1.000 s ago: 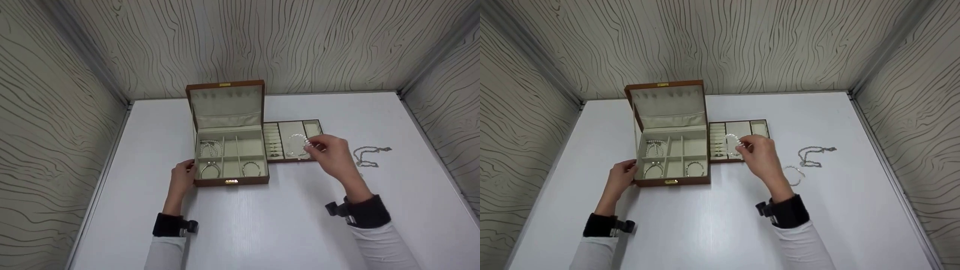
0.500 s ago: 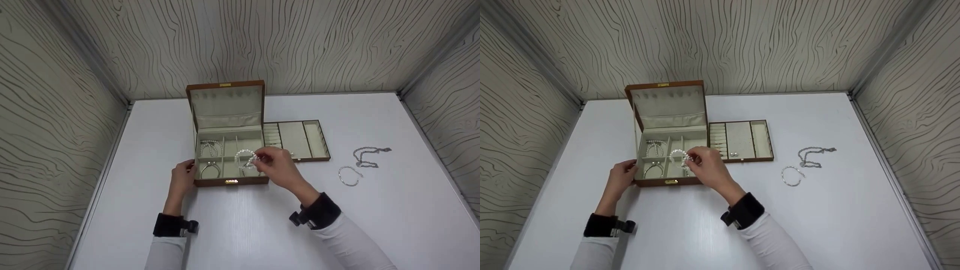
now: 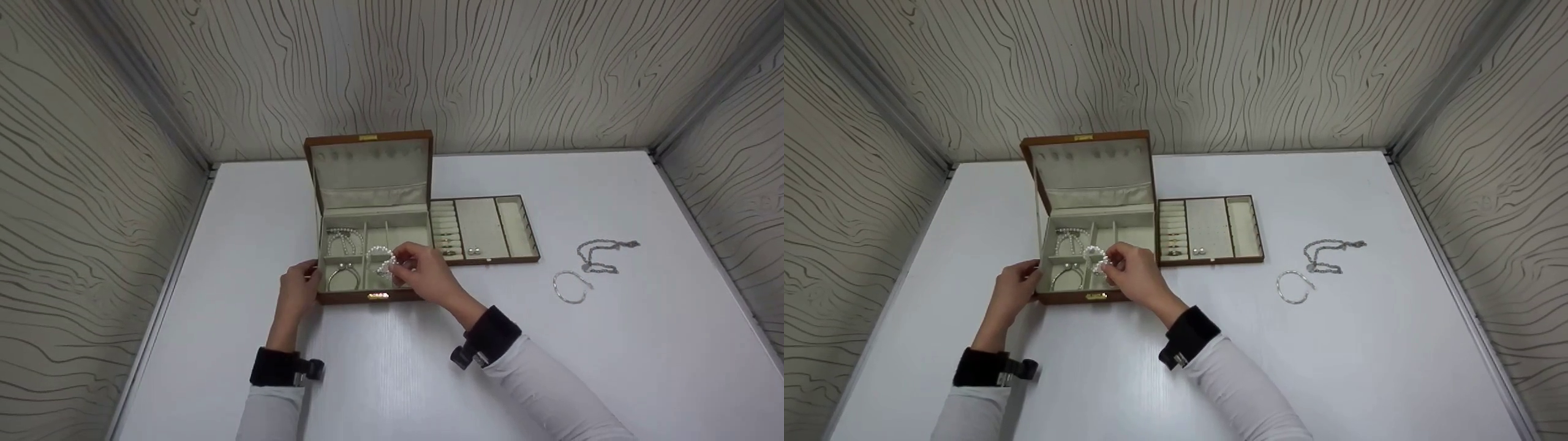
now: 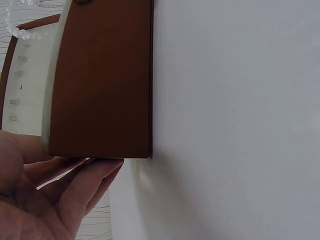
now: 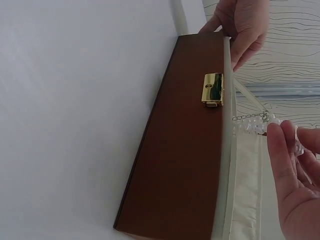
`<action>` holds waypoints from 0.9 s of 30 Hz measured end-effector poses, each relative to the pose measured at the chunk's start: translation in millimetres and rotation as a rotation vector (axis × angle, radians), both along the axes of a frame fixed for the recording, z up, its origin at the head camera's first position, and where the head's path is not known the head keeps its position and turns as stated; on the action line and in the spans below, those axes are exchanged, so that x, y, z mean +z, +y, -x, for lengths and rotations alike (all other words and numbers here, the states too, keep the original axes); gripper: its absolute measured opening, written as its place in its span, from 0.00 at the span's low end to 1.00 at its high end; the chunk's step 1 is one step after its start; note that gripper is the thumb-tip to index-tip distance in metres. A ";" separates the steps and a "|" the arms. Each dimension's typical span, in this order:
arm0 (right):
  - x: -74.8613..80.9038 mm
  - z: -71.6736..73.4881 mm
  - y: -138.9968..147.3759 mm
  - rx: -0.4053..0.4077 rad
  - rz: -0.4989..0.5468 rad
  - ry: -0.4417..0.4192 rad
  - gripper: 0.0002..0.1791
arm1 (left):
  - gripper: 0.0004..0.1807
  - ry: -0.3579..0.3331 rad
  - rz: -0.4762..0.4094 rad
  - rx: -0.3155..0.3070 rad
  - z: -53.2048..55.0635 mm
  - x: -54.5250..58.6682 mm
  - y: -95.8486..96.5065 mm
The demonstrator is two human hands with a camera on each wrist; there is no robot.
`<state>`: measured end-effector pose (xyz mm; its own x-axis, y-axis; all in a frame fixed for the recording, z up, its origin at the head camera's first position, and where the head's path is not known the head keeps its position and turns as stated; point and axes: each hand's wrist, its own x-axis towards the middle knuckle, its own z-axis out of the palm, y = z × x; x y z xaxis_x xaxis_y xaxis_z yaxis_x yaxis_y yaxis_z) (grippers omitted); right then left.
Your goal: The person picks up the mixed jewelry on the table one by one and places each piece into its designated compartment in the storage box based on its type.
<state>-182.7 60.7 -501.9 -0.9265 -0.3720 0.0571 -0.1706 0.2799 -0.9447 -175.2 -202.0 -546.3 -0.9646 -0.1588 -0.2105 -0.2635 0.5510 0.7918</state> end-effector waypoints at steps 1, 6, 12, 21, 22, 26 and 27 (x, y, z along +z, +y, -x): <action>-0.9 0.7 -0.5 -0.003 -0.003 -0.003 0.09 | 0.19 0.002 -0.001 0.000 -0.4 0.3 0.1; -5.8 4.1 -1.8 -0.020 -0.031 -0.011 0.08 | 0.19 0.010 -0.003 -0.002 -1.1 0.5 0.5; -13.6 9.0 -4.2 -0.012 -0.071 -0.036 0.09 | 0.20 -0.017 -0.030 0.002 -0.3 0.2 1.0; -21.3 15.2 -9.6 0.000 -0.128 -0.067 0.05 | 0.20 -0.051 -0.034 0.014 -0.1 3.2 2.4; -21.6 15.5 -10.4 0.003 -0.142 -0.061 0.04 | 0.20 -0.049 -0.034 0.016 0.0 2.7 2.4; -23.8 17.1 -13.2 0.010 -0.228 0.000 0.02 | 0.20 -0.036 -0.037 0.015 0.0 1.1 1.6; -24.5 17.4 -13.9 0.015 -0.254 0.019 0.02 | 0.20 -0.033 -0.038 0.013 -0.1 0.6 1.2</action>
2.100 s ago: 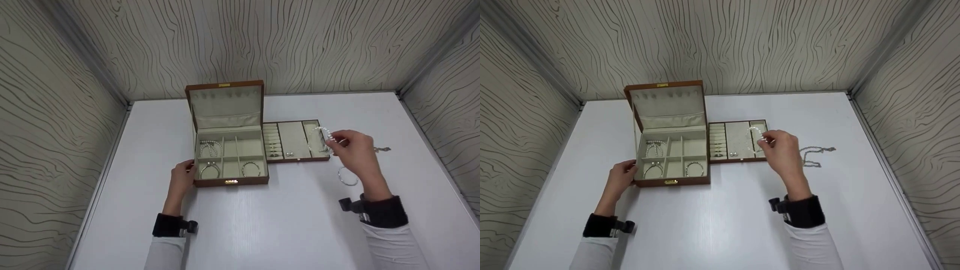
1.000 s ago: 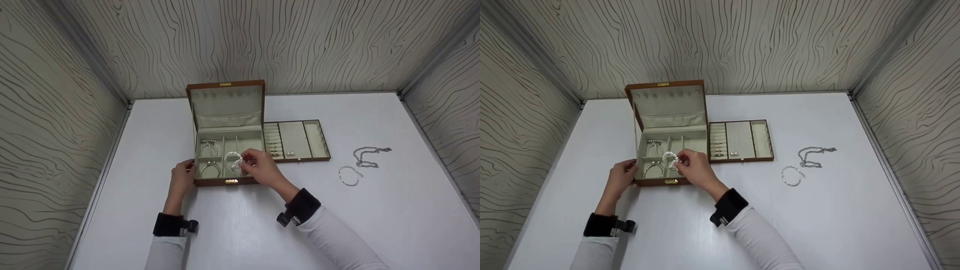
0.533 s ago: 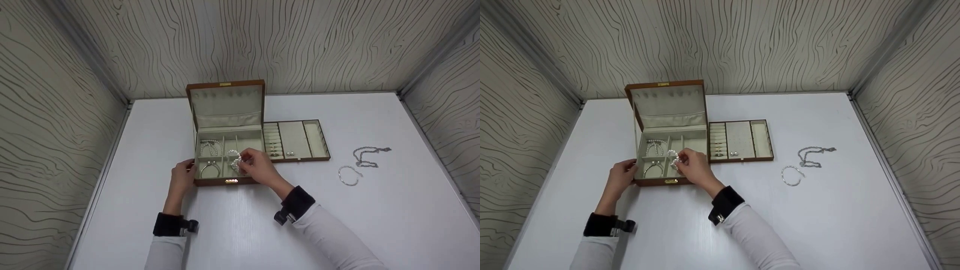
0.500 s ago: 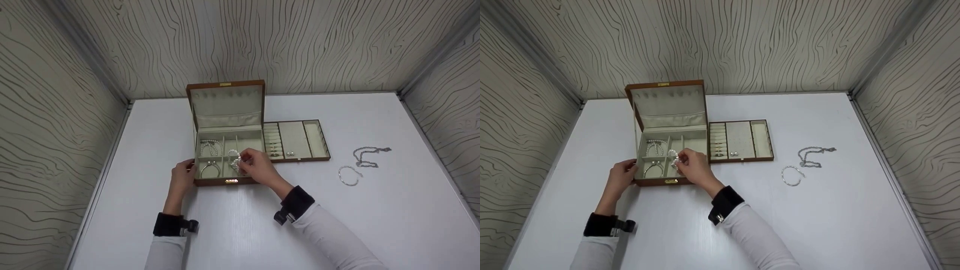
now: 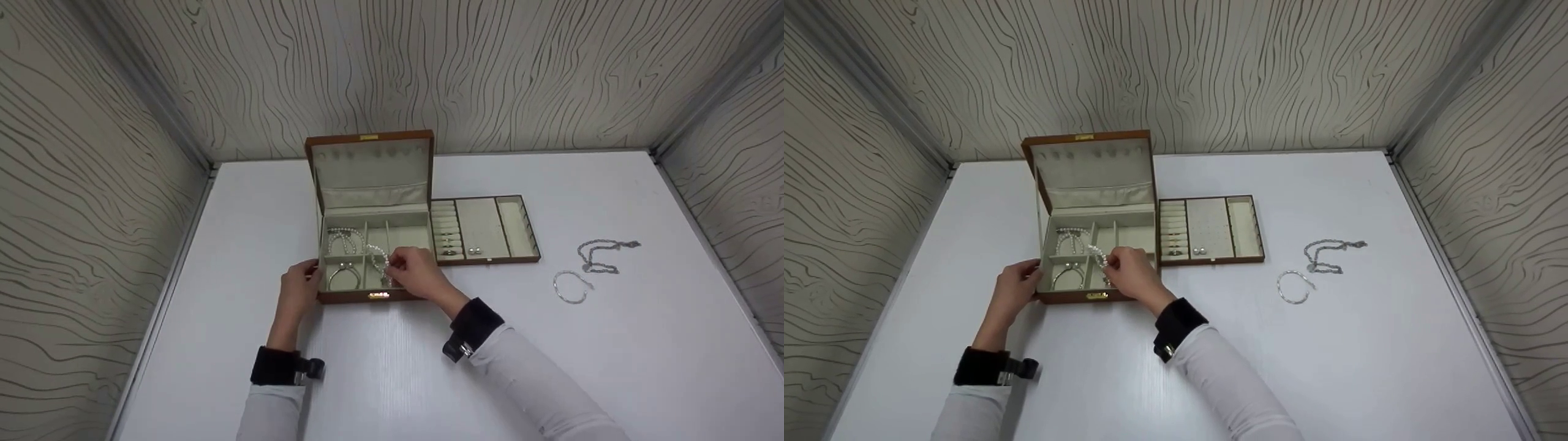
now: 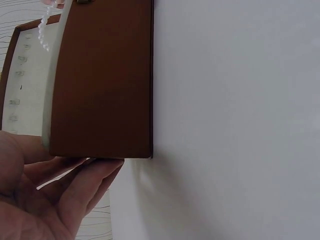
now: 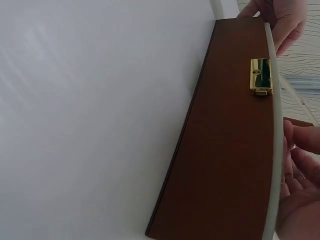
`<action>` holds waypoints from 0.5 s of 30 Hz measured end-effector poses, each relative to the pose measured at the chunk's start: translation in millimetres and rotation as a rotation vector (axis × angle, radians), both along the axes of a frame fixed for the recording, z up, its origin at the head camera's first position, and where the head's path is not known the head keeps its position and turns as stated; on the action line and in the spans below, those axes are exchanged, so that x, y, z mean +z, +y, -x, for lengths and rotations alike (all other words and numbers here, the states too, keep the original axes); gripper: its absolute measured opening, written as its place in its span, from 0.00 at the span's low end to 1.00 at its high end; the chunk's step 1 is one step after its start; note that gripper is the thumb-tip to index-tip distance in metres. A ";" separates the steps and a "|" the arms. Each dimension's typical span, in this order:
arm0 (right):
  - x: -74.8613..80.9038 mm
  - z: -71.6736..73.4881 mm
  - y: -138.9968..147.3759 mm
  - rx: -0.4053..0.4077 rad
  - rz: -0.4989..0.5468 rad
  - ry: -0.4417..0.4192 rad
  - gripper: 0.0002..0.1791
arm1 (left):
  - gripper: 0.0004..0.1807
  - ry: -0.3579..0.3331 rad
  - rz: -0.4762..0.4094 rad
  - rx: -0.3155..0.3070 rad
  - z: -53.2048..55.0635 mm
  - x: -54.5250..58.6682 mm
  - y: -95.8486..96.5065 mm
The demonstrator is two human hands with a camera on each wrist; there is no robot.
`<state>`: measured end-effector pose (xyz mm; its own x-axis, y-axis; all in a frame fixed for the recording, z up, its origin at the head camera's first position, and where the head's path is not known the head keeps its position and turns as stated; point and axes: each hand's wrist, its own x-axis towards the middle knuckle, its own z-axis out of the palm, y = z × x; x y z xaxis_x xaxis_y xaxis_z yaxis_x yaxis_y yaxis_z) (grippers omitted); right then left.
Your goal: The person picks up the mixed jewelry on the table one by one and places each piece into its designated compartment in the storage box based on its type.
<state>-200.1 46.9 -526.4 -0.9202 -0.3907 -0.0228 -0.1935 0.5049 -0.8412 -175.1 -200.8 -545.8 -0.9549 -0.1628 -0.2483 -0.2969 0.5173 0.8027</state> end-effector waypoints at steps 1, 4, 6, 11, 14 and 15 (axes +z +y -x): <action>-0.8 0.2 -0.6 0.007 -0.028 0.016 0.02 | 0.20 0.003 -0.001 0.000 -0.1 -0.1 -0.3; -3.9 0.7 -2.1 0.028 -0.103 0.052 0.02 | 0.20 0.004 -0.002 -0.003 -0.6 0.1 -0.6; -6.3 0.8 -3.2 0.043 -0.129 0.053 0.02 | 0.20 0.000 -0.002 -0.003 -0.5 0.2 -0.6; -9.7 1.4 -5.1 0.062 -0.137 0.055 0.03 | 0.20 -0.012 0.000 -0.001 0.3 0.3 0.0; -9.1 1.5 -5.1 0.067 -0.141 0.075 0.05 | 0.20 0.017 0.015 -0.013 -0.4 -0.2 0.1; -8.8 1.4 -4.9 0.072 -0.145 0.076 0.06 | 0.20 0.028 0.020 -0.018 -0.8 -0.3 0.0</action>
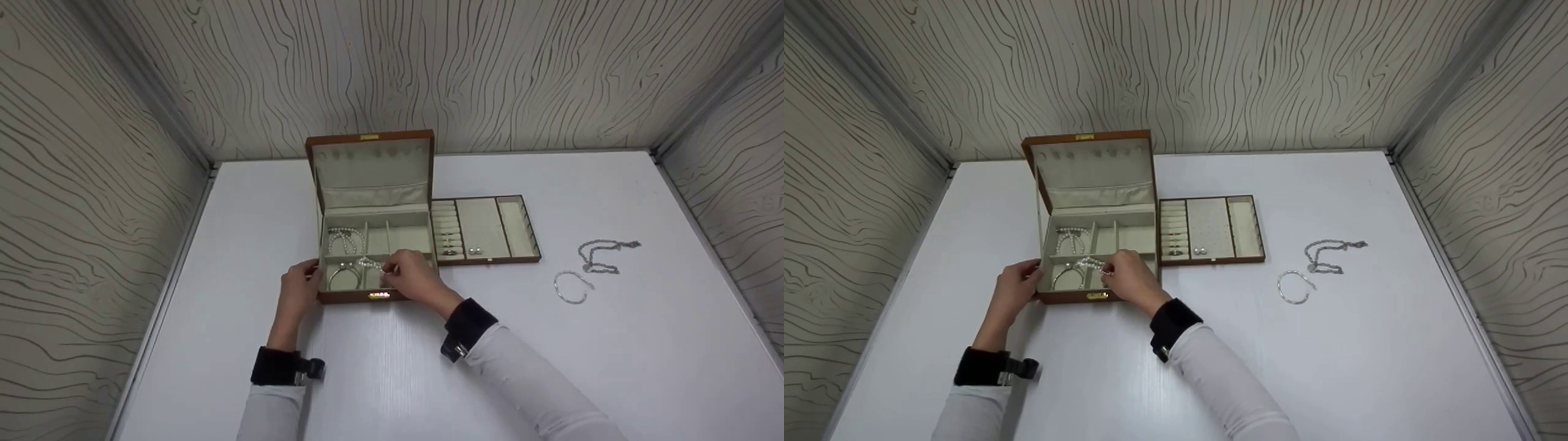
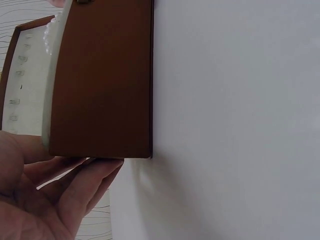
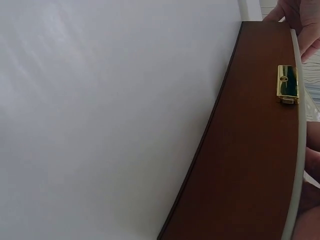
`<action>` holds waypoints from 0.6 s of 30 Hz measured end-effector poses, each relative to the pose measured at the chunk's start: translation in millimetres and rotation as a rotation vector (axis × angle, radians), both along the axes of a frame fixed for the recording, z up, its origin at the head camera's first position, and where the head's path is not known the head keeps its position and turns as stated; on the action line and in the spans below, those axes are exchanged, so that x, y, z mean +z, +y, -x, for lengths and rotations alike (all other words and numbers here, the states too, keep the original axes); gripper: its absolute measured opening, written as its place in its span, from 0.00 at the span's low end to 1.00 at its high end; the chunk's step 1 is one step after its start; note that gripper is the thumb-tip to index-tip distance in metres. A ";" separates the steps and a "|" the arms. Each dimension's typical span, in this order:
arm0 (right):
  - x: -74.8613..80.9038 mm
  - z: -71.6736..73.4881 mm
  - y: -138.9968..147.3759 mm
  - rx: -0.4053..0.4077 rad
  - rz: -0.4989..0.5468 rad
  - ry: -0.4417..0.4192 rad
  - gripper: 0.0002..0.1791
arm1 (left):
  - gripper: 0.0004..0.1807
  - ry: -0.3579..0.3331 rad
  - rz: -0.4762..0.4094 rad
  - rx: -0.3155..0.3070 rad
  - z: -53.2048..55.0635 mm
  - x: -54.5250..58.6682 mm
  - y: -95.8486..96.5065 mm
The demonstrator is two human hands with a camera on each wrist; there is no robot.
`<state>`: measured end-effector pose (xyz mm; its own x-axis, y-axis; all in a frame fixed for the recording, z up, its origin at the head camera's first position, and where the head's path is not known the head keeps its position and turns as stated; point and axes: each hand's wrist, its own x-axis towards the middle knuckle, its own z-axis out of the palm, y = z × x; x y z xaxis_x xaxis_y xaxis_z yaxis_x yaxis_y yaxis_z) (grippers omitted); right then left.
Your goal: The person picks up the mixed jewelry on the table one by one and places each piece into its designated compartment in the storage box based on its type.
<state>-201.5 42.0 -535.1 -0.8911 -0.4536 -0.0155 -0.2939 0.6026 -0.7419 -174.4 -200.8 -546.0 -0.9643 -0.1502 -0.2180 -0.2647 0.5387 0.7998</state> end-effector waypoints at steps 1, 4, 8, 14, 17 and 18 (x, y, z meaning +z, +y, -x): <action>0.6 0.0 0.3 0.008 -0.001 0.005 0.08 | 0.20 0.010 0.001 -0.003 -0.4 -0.2 -0.1; 2.8 -0.1 1.0 0.034 -0.011 0.006 0.12 | 0.20 0.027 0.003 -0.007 -1.1 -0.4 -0.8; 7.2 -1.2 0.1 0.078 -0.016 0.009 0.11 | 0.20 0.023 -0.019 0.003 -1.2 -0.5 -1.7; 10.7 -3.6 -5.7 0.164 -0.039 0.058 0.12 | 0.20 0.029 -0.016 -0.001 -0.9 -1.4 -1.4; 11.1 -4.6 -9.4 0.202 -0.061 0.104 0.15 | 0.20 0.032 -0.006 -0.004 -0.9 -1.5 -1.4; 11.3 -4.7 -10.7 0.214 -0.072 0.120 0.16 | 0.20 0.033 -0.005 -0.004 -0.8 -1.5 -1.5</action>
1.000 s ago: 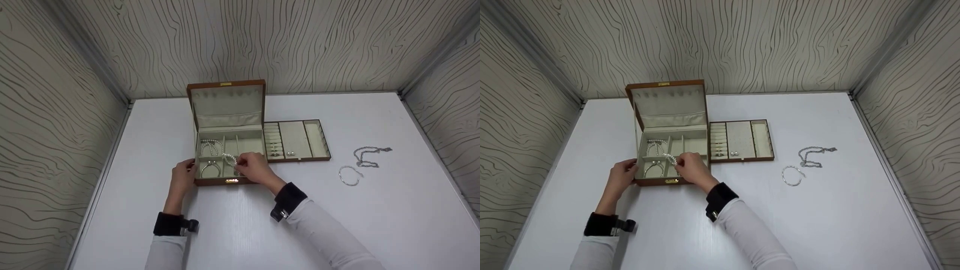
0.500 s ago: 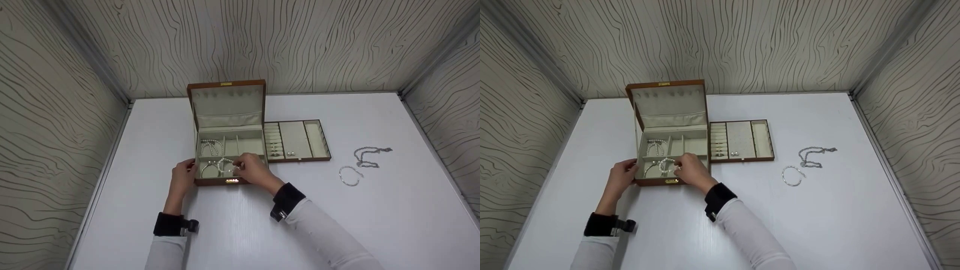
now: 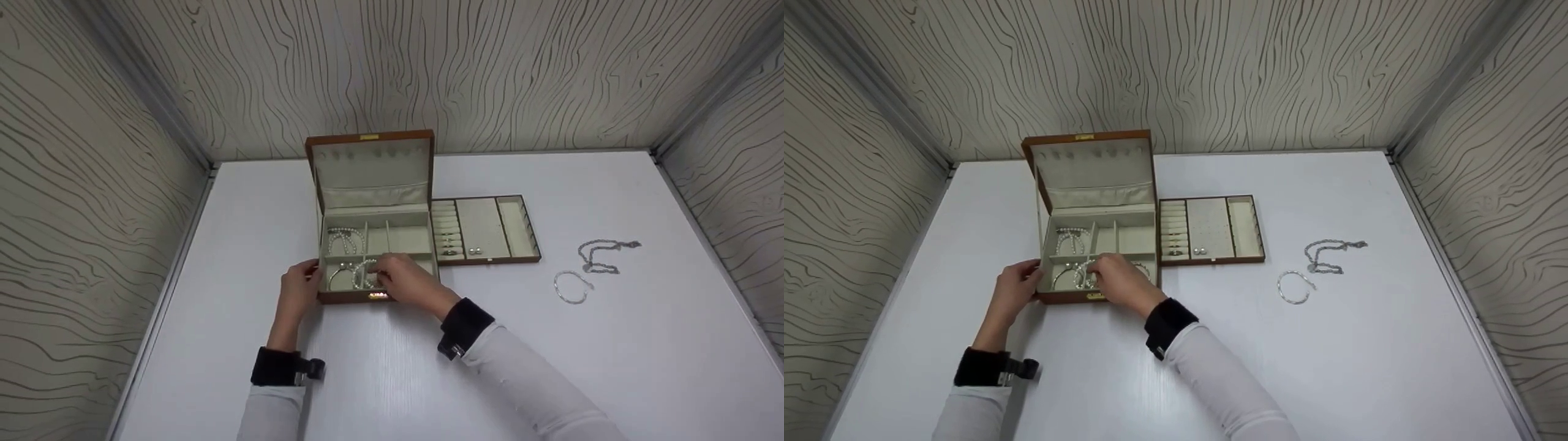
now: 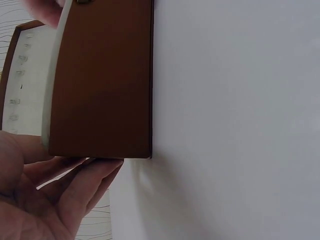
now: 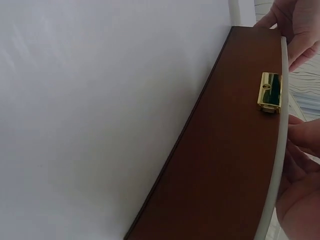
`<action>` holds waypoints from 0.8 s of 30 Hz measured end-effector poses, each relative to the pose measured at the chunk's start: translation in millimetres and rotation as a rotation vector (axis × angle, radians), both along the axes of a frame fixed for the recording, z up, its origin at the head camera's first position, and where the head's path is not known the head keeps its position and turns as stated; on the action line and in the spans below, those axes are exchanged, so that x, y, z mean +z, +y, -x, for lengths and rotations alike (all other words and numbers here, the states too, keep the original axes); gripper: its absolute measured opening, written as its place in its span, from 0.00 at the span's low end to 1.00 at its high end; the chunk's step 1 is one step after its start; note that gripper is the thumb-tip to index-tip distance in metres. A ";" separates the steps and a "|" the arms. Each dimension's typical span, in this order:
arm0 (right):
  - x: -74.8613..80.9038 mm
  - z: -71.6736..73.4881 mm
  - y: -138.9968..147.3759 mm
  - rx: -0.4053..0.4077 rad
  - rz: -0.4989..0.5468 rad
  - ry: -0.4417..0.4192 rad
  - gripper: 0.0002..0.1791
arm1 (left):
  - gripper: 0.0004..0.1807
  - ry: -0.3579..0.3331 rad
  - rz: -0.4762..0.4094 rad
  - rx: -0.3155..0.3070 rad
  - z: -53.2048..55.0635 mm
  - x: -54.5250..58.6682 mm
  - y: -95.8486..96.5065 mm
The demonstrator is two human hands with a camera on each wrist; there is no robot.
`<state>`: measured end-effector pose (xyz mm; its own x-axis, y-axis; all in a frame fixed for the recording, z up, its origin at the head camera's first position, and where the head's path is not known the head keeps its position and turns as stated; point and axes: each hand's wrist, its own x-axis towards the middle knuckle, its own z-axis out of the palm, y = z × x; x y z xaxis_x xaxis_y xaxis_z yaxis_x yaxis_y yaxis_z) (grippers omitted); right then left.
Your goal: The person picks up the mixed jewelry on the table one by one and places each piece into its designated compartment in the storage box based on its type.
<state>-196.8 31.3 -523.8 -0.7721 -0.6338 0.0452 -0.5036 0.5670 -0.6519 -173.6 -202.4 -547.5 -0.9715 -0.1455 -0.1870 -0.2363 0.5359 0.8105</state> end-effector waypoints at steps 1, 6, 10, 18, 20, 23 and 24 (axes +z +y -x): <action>0.3 0.1 -1.3 0.011 -0.013 0.017 0.17 | 0.20 0.000 0.001 0.000 0.2 0.2 0.0; 1.8 2.3 -7.1 0.062 -0.122 0.075 0.25 | 0.19 0.002 -0.005 0.003 0.3 0.3 -0.1; 0.1 4.9 -10.3 0.082 -0.185 0.095 0.25 | 0.19 0.010 -0.002 0.001 0.1 -0.2 0.4; -6.2 6.6 -6.5 0.078 -0.264 0.072 0.27 | 0.19 -0.017 0.007 0.018 0.9 -0.1 1.2; -6.2 6.5 -4.8 0.087 -0.280 0.056 0.29 | 0.19 -0.006 0.008 0.014 0.8 0.2 1.4; -5.7 6.7 -3.5 0.102 -0.294 0.054 0.29 | 0.19 0.003 0.008 0.011 0.5 0.3 1.9; -5.7 7.0 -3.4 0.102 -0.294 0.062 0.26 | 0.19 0.003 0.007 0.011 0.5 0.2 2.0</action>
<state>-203.8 27.8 -529.5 -0.7053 -0.7008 -0.1065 -0.6013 0.6710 -0.4338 -174.1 -200.4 -547.3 -0.9705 -0.1570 -0.1829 -0.2394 0.5390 0.8076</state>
